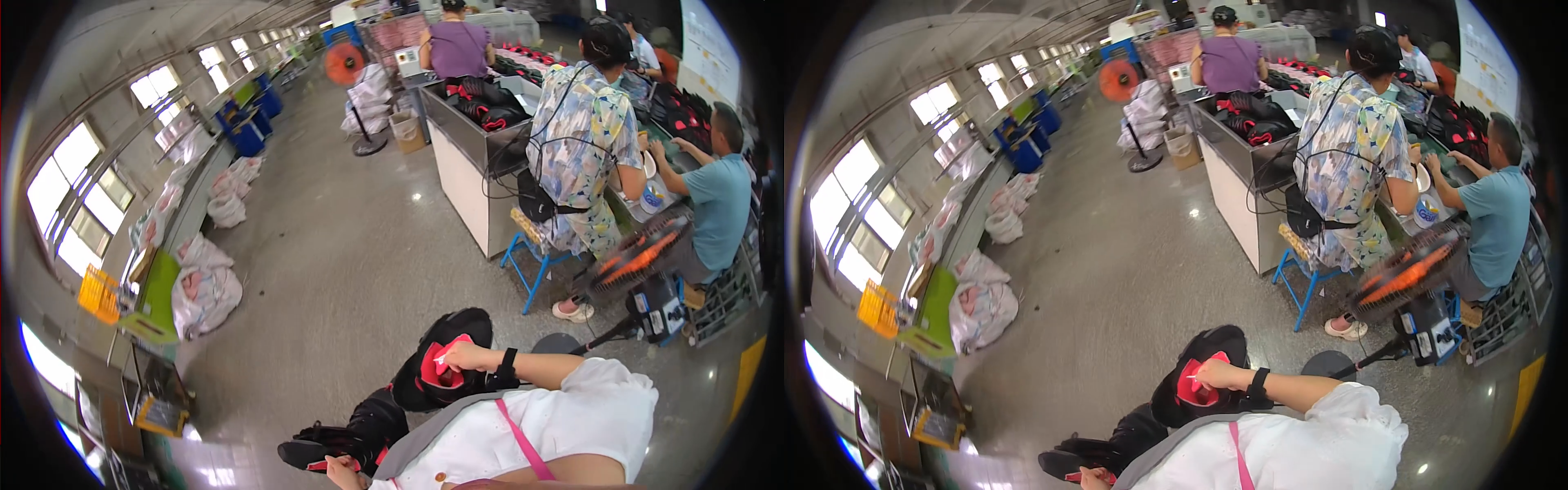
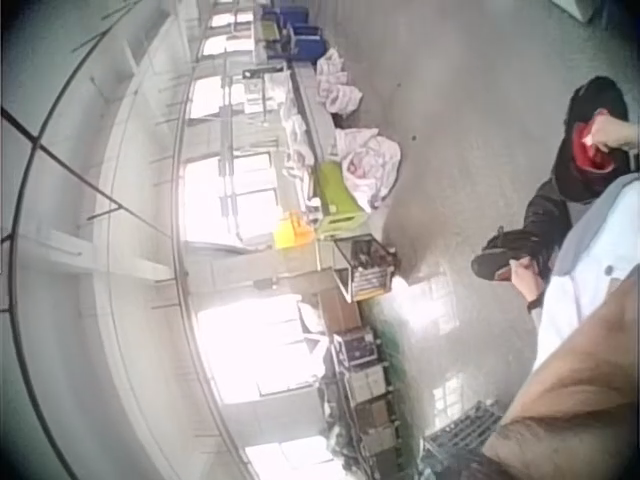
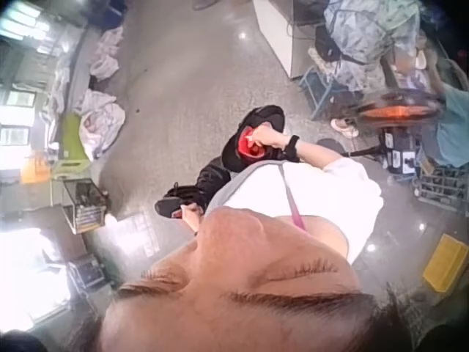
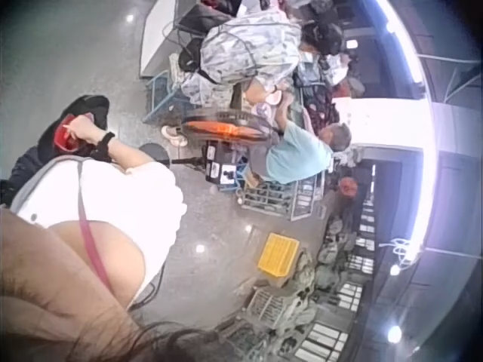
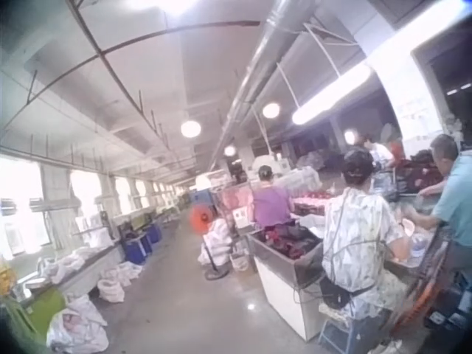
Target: The recorder organizes black and red footwear components on a metal table and moves them between stations in a factory.
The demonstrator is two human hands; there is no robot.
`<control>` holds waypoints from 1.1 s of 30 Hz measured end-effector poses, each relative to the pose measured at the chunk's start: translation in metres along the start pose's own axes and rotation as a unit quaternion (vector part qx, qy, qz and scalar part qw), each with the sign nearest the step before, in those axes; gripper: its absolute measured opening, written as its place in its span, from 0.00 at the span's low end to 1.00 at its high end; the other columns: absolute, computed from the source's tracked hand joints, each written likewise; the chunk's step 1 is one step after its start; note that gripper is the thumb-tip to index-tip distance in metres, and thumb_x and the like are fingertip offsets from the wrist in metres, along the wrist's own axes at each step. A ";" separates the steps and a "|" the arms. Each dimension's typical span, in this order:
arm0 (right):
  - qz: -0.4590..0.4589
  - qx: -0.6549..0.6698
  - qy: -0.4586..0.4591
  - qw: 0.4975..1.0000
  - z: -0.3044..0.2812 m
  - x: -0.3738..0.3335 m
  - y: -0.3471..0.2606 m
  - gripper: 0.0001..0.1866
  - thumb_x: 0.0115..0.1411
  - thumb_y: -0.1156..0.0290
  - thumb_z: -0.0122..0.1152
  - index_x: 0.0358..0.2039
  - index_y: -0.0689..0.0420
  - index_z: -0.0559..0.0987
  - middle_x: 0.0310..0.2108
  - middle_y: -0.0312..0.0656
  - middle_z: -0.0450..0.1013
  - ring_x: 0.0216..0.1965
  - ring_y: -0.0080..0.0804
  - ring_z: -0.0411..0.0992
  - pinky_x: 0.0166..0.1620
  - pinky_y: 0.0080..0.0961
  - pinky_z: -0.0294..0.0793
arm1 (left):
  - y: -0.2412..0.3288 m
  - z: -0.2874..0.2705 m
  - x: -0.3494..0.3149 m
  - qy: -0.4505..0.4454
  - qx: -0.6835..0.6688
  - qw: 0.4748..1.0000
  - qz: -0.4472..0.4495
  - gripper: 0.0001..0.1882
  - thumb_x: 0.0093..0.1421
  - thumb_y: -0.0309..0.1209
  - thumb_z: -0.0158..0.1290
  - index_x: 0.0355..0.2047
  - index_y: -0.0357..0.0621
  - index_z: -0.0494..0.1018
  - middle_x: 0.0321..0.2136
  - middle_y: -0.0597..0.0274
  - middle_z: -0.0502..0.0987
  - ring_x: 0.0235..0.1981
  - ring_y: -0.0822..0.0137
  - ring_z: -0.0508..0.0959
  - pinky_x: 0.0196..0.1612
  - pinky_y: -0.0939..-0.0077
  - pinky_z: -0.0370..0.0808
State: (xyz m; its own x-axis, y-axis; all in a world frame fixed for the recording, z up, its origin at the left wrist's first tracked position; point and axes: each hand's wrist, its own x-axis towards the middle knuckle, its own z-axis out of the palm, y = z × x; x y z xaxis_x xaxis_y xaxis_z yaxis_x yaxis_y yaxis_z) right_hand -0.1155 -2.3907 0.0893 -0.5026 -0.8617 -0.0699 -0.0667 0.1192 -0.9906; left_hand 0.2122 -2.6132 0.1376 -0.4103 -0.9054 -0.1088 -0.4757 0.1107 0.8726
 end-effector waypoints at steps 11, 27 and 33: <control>-0.199 -0.144 0.017 0.969 -0.143 0.280 -0.038 0.15 0.49 0.72 0.46 0.09 0.61 0.69 0.09 0.44 0.66 0.12 0.34 0.64 0.20 0.31 0.62 | 0.123 0.124 0.280 -0.018 -0.101 0.993 -0.060 0.10 0.54 0.30 0.45 0.18 0.38 0.67 0.18 0.61 0.70 0.22 0.64 0.69 0.25 0.70 0.69; -0.271 -0.364 0.283 0.845 -0.523 0.534 -0.214 0.11 0.44 0.68 0.49 0.11 0.58 0.71 0.15 0.50 0.68 0.19 0.45 0.68 0.25 0.36 0.67 | 0.526 0.453 0.584 -0.269 -0.270 0.915 0.132 0.17 0.65 0.34 0.37 0.18 0.44 0.59 0.17 0.65 0.62 0.20 0.70 0.63 0.28 0.78 0.66; -0.343 -0.614 0.502 0.503 -0.707 0.455 -0.343 0.12 0.46 0.70 0.50 0.09 0.57 0.66 0.12 0.47 0.63 0.17 0.42 0.66 0.20 0.34 0.63 | 0.743 0.625 0.619 -0.497 -0.403 0.634 0.435 0.18 0.66 0.34 0.33 0.19 0.42 0.59 0.18 0.68 0.61 0.23 0.74 0.61 0.35 0.77 0.64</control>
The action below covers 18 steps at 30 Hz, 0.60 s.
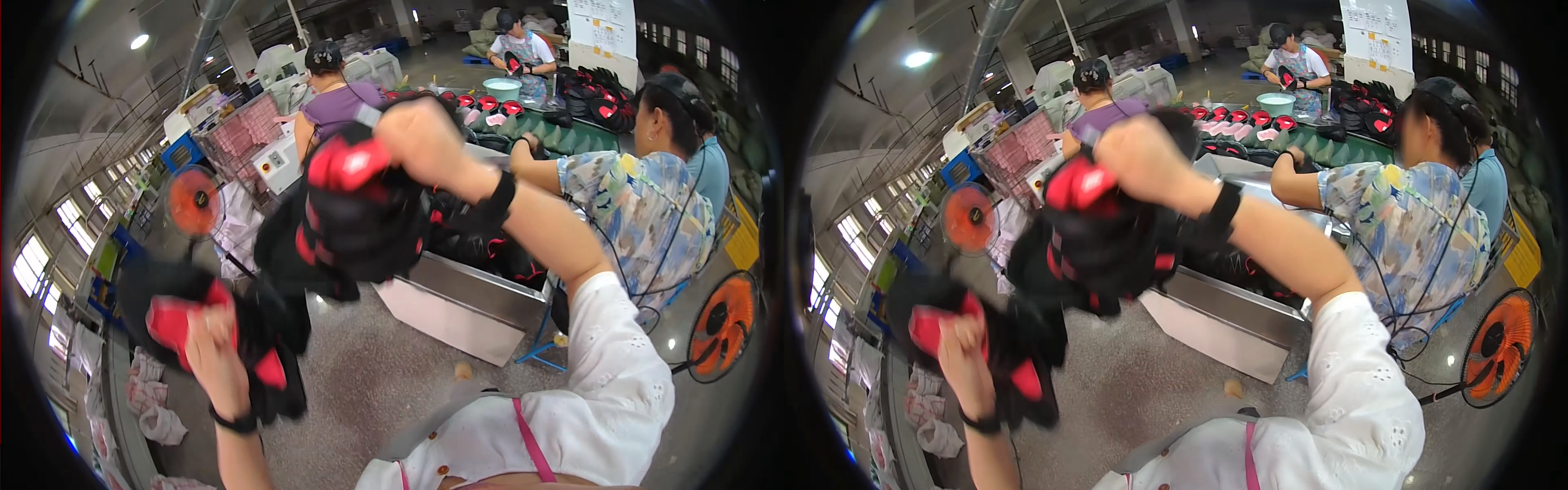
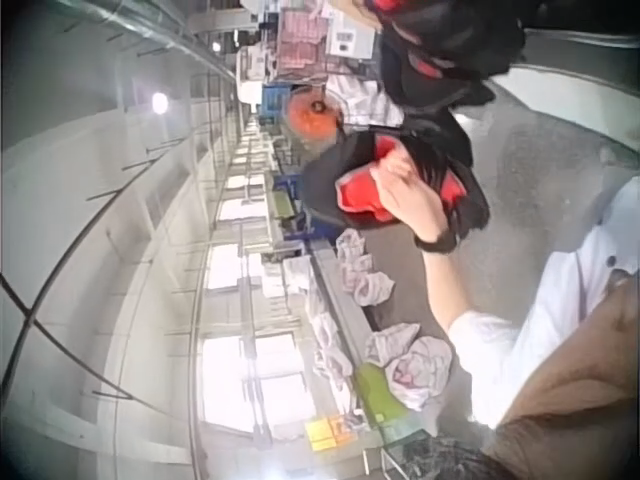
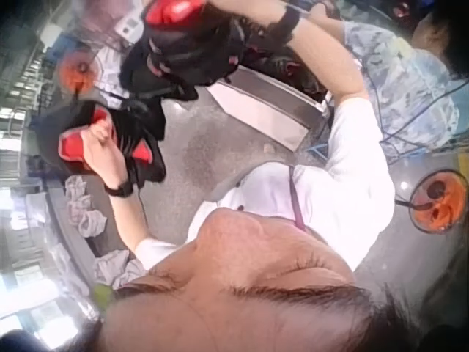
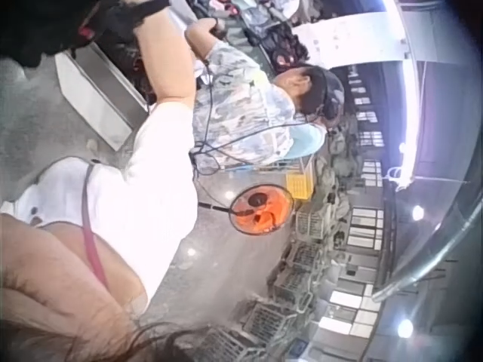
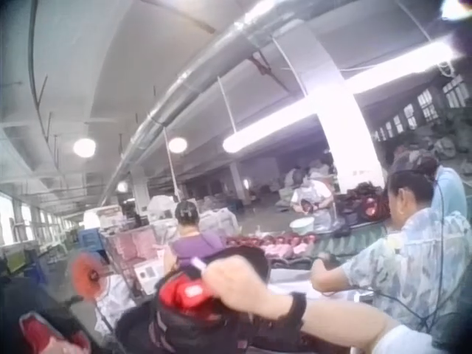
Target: The recorder organizes black and red footwear components on a metal table and moves them between stations in a factory.
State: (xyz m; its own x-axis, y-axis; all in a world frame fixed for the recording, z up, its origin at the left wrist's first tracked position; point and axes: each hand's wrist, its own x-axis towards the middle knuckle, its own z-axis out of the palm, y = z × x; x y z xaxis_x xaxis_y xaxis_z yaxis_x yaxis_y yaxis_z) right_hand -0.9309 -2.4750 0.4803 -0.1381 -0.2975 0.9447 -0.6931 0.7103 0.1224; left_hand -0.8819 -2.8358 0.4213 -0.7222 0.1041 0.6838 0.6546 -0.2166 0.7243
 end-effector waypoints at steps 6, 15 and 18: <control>0.159 0.039 0.125 0.979 -0.042 0.005 0.106 0.15 0.54 0.71 0.48 0.14 0.66 0.68 0.12 0.49 0.61 0.12 0.34 0.60 0.19 0.27 0.58 | -0.116 0.160 0.200 -0.160 -0.191 0.964 0.088 0.20 0.67 0.37 0.31 0.20 0.40 0.60 0.23 0.60 0.67 0.33 0.64 0.70 0.51 0.63 0.65; 0.326 -0.139 -0.146 0.924 0.060 -0.203 0.259 0.14 0.52 0.68 0.48 0.14 0.59 0.72 0.15 0.52 0.68 0.20 0.49 0.68 0.24 0.40 0.66 | -0.402 0.354 0.201 -0.271 -0.193 0.913 -0.237 0.22 0.66 0.37 0.34 0.15 0.44 0.62 0.17 0.65 0.65 0.22 0.72 0.65 0.31 0.77 0.63; 0.424 -0.160 -0.320 0.832 0.065 -0.311 0.274 0.14 0.51 0.66 0.48 0.15 0.60 0.73 0.16 0.52 0.68 0.22 0.49 0.70 0.28 0.41 0.68 | -0.510 0.343 0.168 -0.376 0.061 0.888 -0.257 0.22 0.63 0.36 0.35 0.18 0.38 0.71 0.18 0.56 0.73 0.21 0.63 0.72 0.29 0.69 0.67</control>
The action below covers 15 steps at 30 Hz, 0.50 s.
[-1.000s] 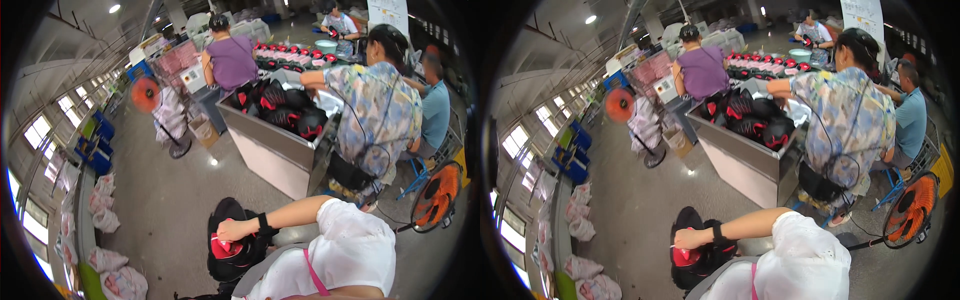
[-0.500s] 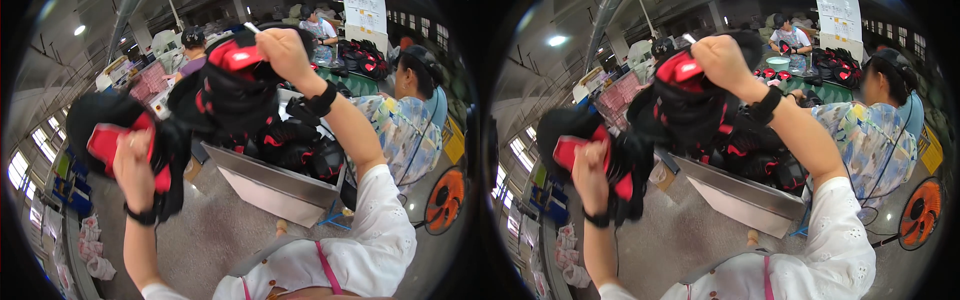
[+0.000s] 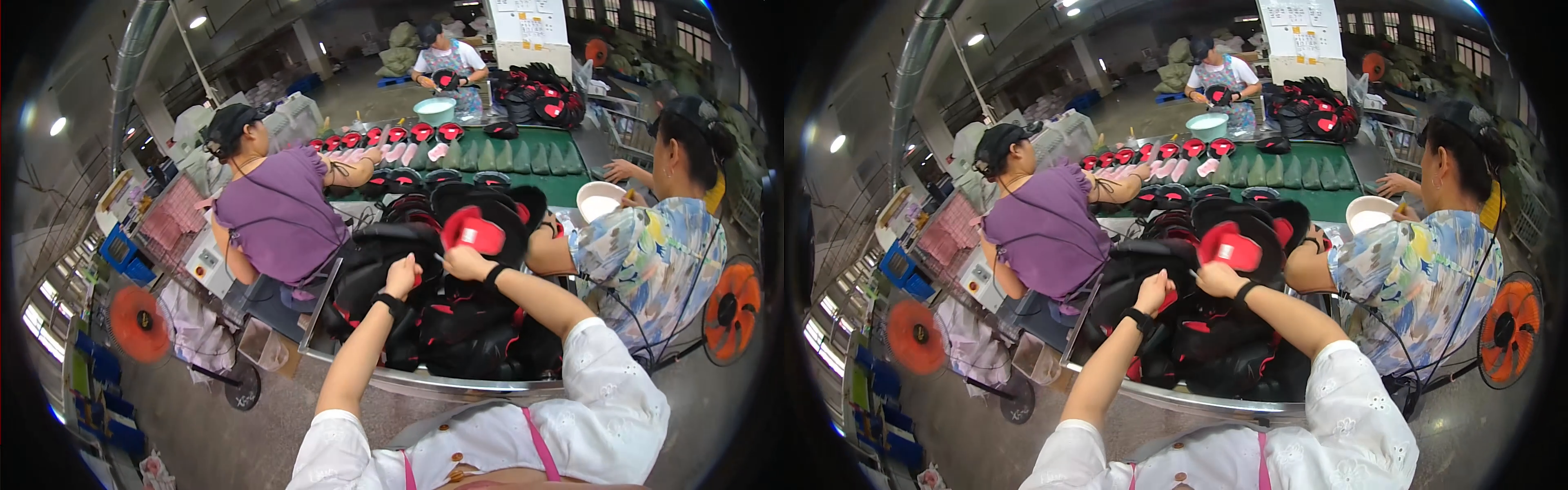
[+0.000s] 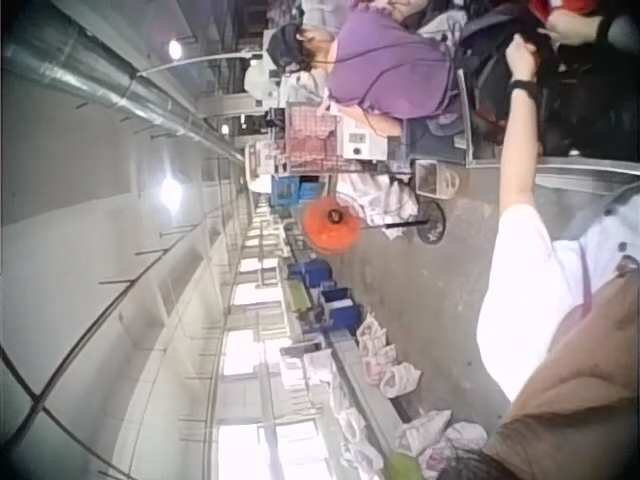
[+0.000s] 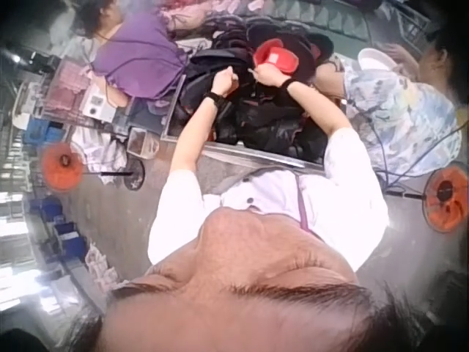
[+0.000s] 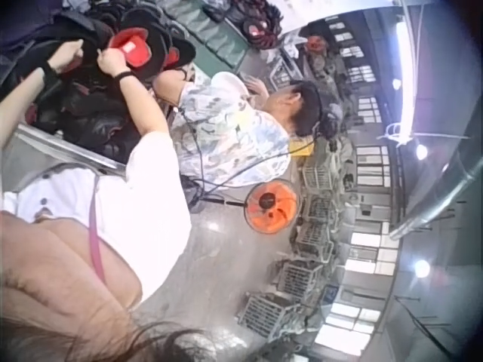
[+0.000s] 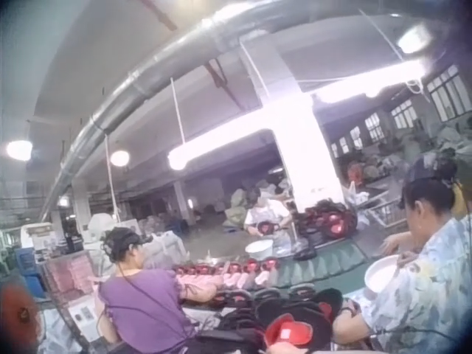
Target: The recorder organizes black and red footwear components on a metal table and moves them between stations in a factory.
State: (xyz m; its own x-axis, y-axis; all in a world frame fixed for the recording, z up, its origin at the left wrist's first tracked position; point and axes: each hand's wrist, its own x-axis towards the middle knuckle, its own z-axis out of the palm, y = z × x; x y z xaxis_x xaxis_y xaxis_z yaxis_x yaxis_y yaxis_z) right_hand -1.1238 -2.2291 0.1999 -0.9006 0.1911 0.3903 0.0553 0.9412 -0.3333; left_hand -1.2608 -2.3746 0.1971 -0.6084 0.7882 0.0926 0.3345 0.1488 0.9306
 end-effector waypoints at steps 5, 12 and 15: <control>0.078 -0.014 -0.092 0.993 -0.014 -0.029 0.022 0.11 0.52 0.65 0.50 0.23 0.58 0.77 0.21 0.50 0.71 0.27 0.49 0.71 0.32 0.40 0.70 | 0.023 0.003 0.001 -0.062 0.259 0.936 0.229 0.19 0.61 0.35 0.39 0.18 0.37 0.70 0.20 0.46 0.72 0.28 0.46 0.72 0.34 0.56 0.68; -0.105 -0.097 -0.020 0.990 -0.055 0.015 -0.105 0.44 0.40 0.81 0.56 0.59 0.39 0.56 0.58 0.41 0.52 0.44 0.46 0.68 0.39 0.34 0.74 | 0.011 -0.008 -0.050 -0.134 0.256 0.937 0.196 0.12 0.57 0.30 0.42 0.24 0.34 0.71 0.23 0.44 0.73 0.30 0.46 0.73 0.35 0.57 0.69; -0.116 -0.199 -0.130 0.964 -0.037 0.046 -0.142 0.42 0.41 0.71 0.62 0.57 0.29 0.58 0.58 0.41 0.54 0.41 0.45 0.70 0.37 0.35 0.75 | 0.010 -0.042 -0.066 -0.114 0.258 0.914 0.292 0.10 0.55 0.29 0.43 0.23 0.38 0.71 0.21 0.48 0.72 0.25 0.50 0.73 0.30 0.59 0.69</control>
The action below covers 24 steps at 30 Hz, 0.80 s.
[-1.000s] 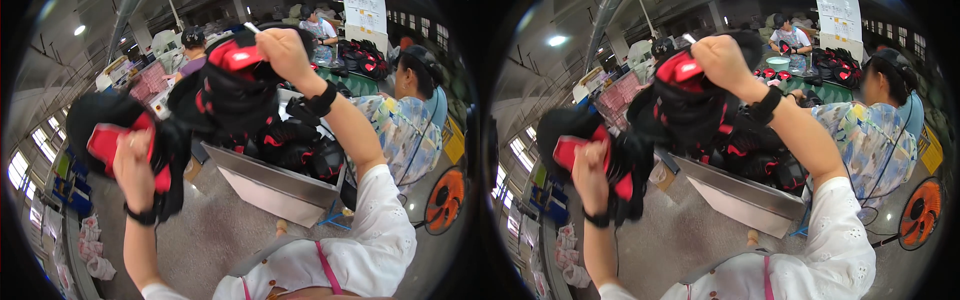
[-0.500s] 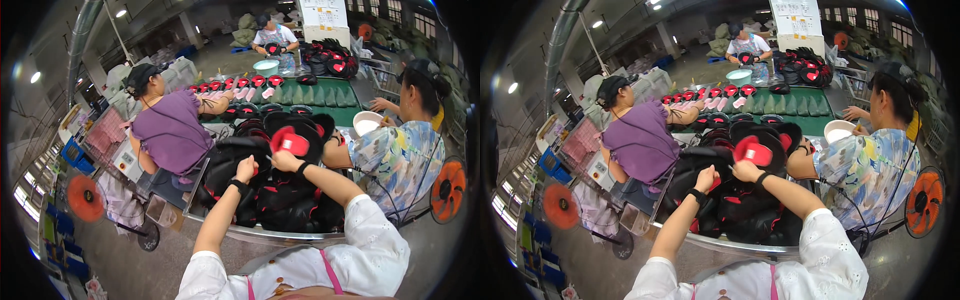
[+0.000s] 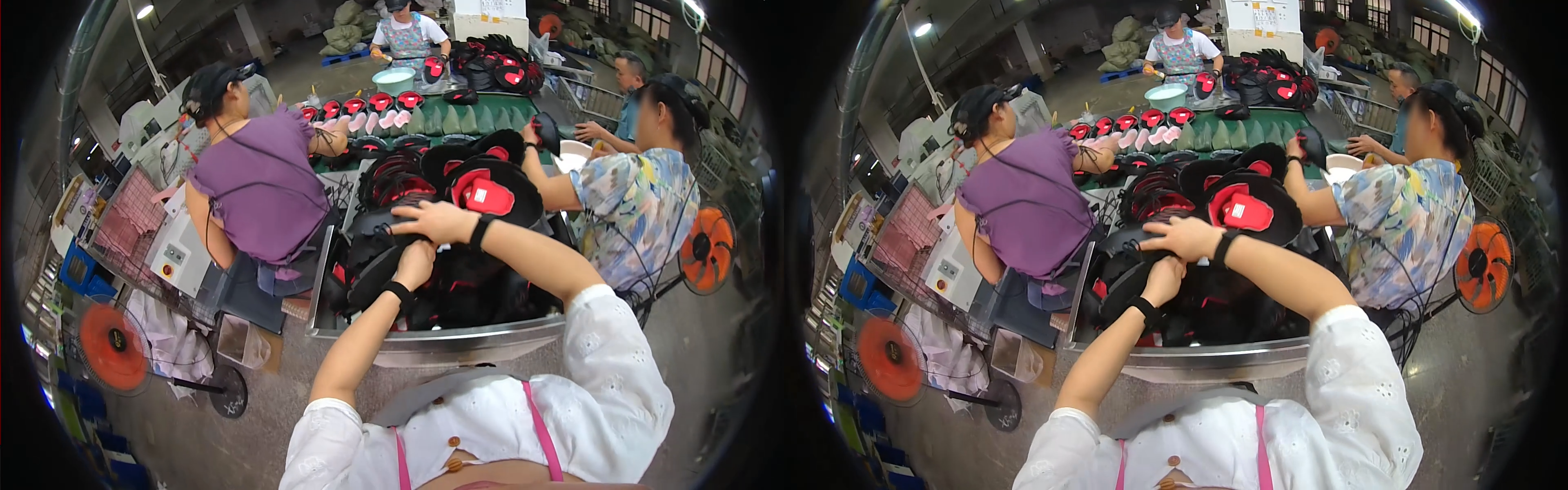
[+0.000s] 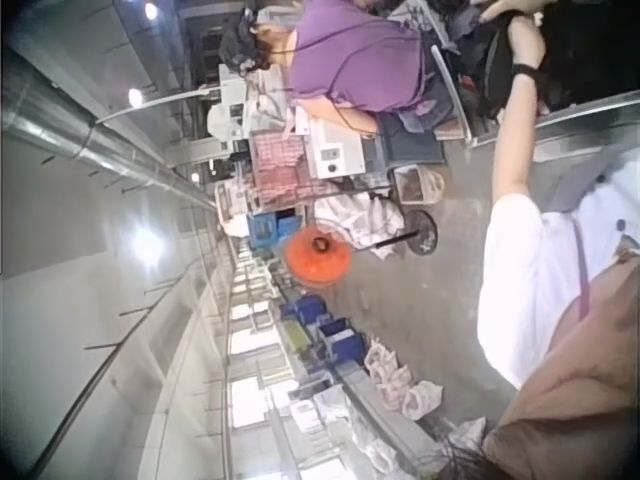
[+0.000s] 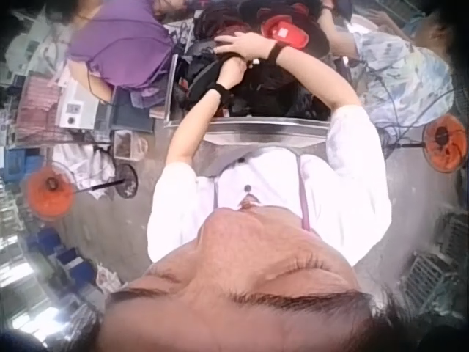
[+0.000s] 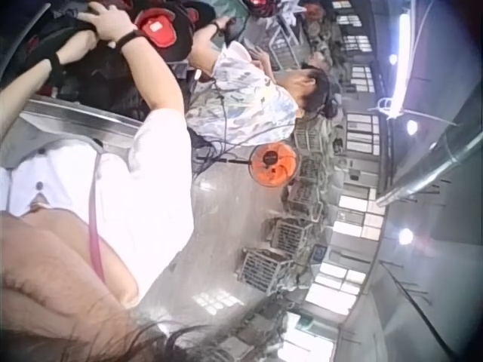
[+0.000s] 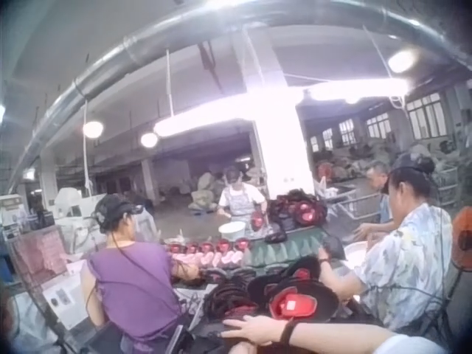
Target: The recorder organizes black and red footwear components on a metal table and moves them between stations in a factory.
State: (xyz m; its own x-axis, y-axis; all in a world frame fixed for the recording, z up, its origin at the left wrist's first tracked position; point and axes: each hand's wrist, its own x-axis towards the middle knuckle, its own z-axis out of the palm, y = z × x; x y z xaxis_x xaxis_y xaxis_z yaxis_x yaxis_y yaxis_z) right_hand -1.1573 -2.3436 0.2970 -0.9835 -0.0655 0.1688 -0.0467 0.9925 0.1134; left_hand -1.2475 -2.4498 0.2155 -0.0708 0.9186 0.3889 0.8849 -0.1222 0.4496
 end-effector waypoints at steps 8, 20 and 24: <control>0.111 -0.082 -0.163 0.977 0.046 0.032 -0.018 0.39 0.54 0.74 0.44 0.58 0.15 0.46 0.63 0.54 0.41 0.29 0.39 0.76 0.31 0.32 0.76 | 0.087 -0.139 -0.176 -0.236 -0.429 0.857 0.162 0.05 0.51 0.23 0.44 0.20 0.38 0.64 0.22 0.57 0.68 0.24 0.60 0.68 0.28 0.72 0.66; 0.119 -0.029 -0.227 0.966 0.026 0.025 -0.151 0.27 0.49 0.64 0.53 0.52 0.45 0.66 0.49 0.54 0.64 0.34 0.43 0.73 0.31 0.35 0.74 | 0.062 -0.248 -0.521 0.525 -0.306 0.689 -0.393 0.12 0.61 0.35 0.40 0.22 0.46 0.62 0.17 0.65 0.62 0.14 0.75 0.58 0.15 0.84 0.55; -0.093 0.270 0.014 0.958 0.021 -0.026 -0.247 0.34 0.42 0.69 0.59 0.54 0.52 0.63 0.46 0.48 0.67 0.49 0.46 0.65 0.47 0.38 0.67 | 0.057 -0.143 -0.453 0.344 -0.545 0.667 -0.373 0.18 0.64 0.39 0.37 0.21 0.43 0.66 0.19 0.61 0.69 0.17 0.70 0.69 0.17 0.78 0.64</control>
State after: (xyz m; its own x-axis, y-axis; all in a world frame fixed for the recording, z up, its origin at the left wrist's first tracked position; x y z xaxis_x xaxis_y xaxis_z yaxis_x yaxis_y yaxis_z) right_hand -1.1242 -2.5848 0.2446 -0.9445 -0.2424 0.2216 -0.3124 0.8713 -0.3785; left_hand -1.2306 -2.9270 0.1801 -0.8305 0.5331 -0.1615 -0.3495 -0.2730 0.8963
